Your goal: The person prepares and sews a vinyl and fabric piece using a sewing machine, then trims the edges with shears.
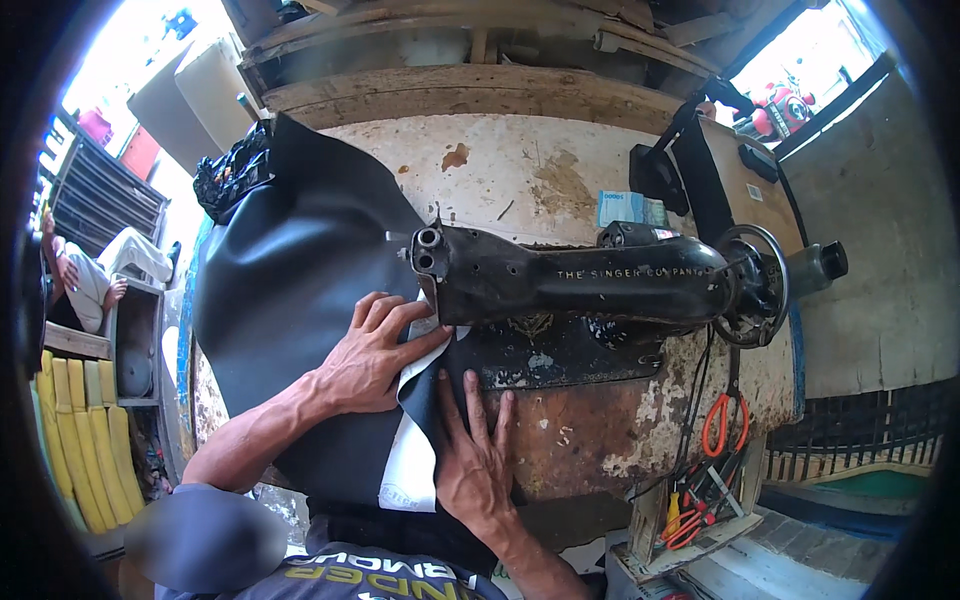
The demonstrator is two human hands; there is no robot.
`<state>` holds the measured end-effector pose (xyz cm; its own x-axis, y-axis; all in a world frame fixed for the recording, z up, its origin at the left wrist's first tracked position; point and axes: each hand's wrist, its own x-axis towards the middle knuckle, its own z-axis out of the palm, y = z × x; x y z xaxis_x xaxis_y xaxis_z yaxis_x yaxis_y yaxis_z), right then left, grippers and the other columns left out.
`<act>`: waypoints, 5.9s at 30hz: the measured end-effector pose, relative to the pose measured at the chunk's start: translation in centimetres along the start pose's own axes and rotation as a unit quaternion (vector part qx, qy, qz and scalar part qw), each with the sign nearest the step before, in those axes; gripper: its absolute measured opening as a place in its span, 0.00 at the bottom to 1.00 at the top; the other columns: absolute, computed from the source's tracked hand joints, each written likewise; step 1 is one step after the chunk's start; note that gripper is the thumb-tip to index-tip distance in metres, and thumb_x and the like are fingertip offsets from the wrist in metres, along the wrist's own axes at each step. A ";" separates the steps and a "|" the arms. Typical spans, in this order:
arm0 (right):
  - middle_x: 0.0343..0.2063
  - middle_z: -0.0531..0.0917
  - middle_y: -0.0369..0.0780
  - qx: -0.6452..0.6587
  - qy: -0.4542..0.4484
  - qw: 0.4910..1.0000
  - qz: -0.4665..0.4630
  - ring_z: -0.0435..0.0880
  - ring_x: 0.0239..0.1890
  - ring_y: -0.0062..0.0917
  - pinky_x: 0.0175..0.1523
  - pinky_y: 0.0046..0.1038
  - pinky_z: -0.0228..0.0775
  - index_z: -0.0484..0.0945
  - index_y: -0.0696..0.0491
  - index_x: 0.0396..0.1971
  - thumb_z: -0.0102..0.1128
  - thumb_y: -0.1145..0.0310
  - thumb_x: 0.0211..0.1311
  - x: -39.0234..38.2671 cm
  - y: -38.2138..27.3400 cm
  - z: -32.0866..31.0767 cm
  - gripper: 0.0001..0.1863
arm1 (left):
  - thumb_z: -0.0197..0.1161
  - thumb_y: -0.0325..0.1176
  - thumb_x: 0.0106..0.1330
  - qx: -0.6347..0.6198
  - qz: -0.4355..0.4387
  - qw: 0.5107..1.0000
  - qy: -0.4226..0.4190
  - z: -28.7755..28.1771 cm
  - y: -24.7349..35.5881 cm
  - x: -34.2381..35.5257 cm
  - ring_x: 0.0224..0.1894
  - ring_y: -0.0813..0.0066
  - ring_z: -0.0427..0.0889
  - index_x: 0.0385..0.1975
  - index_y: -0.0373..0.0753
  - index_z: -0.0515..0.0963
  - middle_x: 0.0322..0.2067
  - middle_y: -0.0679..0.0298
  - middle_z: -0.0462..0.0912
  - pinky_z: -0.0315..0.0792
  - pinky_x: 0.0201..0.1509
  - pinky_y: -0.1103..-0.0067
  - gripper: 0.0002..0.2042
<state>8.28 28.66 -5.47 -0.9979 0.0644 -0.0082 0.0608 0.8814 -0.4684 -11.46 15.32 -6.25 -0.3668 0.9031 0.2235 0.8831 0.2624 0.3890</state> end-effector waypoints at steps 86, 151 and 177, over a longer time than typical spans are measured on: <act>0.66 0.76 0.54 -0.052 0.077 0.995 -0.029 0.70 0.73 0.50 0.81 0.60 0.45 0.69 0.55 0.71 0.63 0.47 0.66 3.1 -4.3 3.6 0.39 | 0.66 0.32 0.59 0.029 -0.080 0.996 0.012 -0.2 4.8 -0.8 0.69 0.53 0.71 0.65 0.41 0.82 0.64 0.59 0.84 0.52 0.78 0.56 0.29; 0.69 0.71 0.53 -0.029 0.138 0.987 -0.074 0.71 0.71 0.52 0.75 0.57 0.59 0.63 0.51 0.76 0.61 0.43 0.72 3.1 -4.0 9.6 0.41 | 0.71 0.31 0.50 0.106 0.070 0.983 -0.136 -3.7 3.1 -0.8 0.78 0.61 0.67 0.67 0.52 0.80 0.67 0.63 0.80 0.49 0.86 0.53 0.36; 0.77 0.63 0.54 0.021 -0.049 0.994 -0.093 0.58 0.80 0.52 0.84 0.51 0.47 0.57 0.55 0.79 0.46 0.34 0.76 -0.3 -3.2 5.8 0.46 | 0.73 0.36 0.54 0.037 -0.037 0.976 -0.210 -3.0 4.3 -1.2 0.84 0.62 0.57 0.75 0.50 0.72 0.79 0.64 0.66 0.41 0.85 0.39 0.42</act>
<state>8.23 23.10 -9.10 -0.9893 -0.1461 -0.0031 -0.1244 0.8536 -0.5059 -8.11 14.31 -2.16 -0.2925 0.9363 -0.1946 0.8831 0.3425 0.3208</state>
